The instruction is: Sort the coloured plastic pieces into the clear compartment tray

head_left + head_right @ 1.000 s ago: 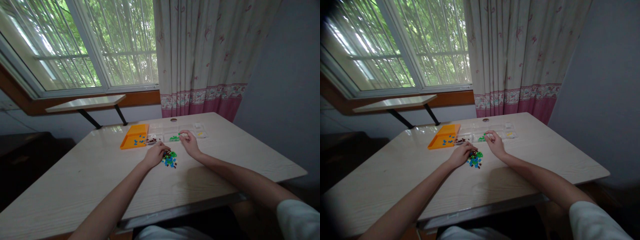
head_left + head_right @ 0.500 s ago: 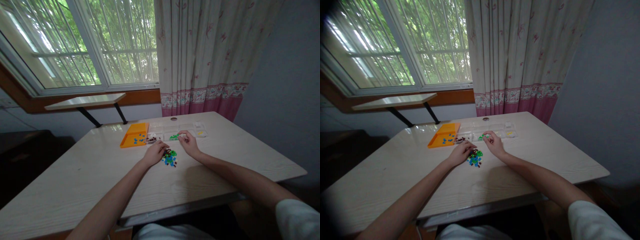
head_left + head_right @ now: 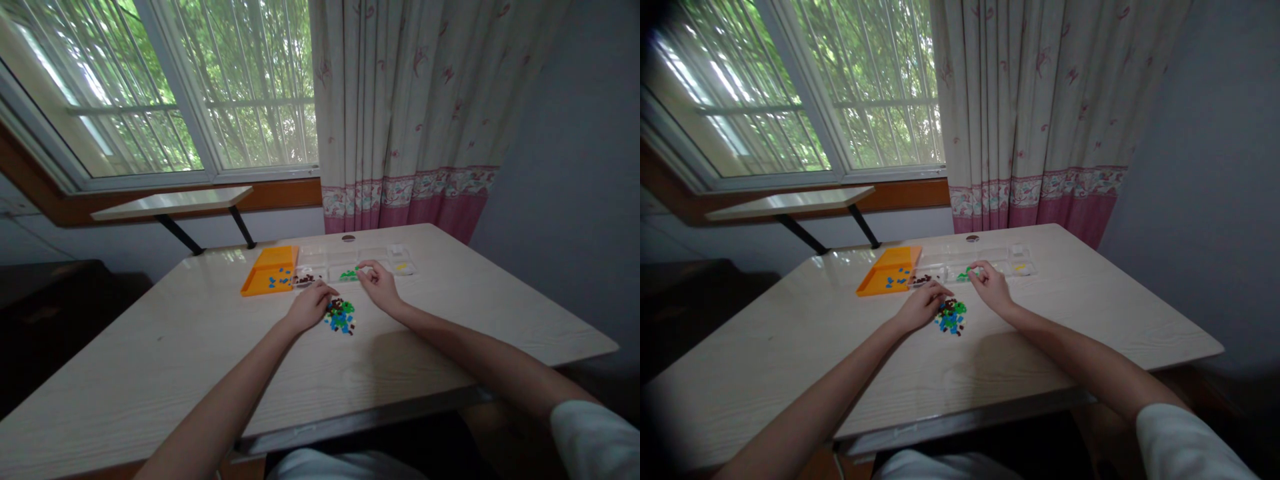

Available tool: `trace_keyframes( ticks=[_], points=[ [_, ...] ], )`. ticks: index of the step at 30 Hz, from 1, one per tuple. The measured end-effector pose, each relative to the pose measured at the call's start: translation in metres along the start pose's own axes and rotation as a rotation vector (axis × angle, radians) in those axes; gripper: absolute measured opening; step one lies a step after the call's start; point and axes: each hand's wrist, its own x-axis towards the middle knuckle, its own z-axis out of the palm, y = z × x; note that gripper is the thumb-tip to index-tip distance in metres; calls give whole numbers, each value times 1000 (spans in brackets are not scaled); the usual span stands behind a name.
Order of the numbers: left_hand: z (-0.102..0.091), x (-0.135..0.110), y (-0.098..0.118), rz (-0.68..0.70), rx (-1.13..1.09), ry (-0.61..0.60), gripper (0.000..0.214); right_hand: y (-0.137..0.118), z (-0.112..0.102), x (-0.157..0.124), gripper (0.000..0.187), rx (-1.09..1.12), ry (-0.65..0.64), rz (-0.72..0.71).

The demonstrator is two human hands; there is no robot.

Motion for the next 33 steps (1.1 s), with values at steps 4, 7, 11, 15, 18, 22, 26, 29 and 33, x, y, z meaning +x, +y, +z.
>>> trace_keyframes(
  ticks=[4, 7, 11, 15, 18, 22, 26, 29, 33],
  points=[
    [-9, -1, -4, 29, 7, -15, 28, 7, -6, 9, 22, -239, -20, -4],
    [-17, -3, -9, 53, 36, -56, 26, 10, -8, 14, 20, -397, -34, -10],
    [-22, -5, -11, 75, 39, -98, 27, 12, -9, 17, 16, -527, -15, -63],
    [-20, -5, -8, 77, 35, -121, 25, 15, -9, 19, 13, -576, -39, -105],
    [-18, -6, -4, 82, 47, -118, 19, 17, -9, 19, 14, -574, -52, -106],
    [-18, -6, -1, 61, 80, -121, 16, 17, -9, 19, 17, -527, -66, -139],
    [-19, -6, 0, 55, 101, -124, 17, 10, -10, 14, 18, -430, -137, -231],
    [-20, -6, -2, 48, 109, -120, 17, 3, -11, 7, 22, -378, -229, -307],
    [-19, -5, -4, 44, 112, -129, 18, -1, -12, -1, 31, -390, -345, -321]
  ],
)
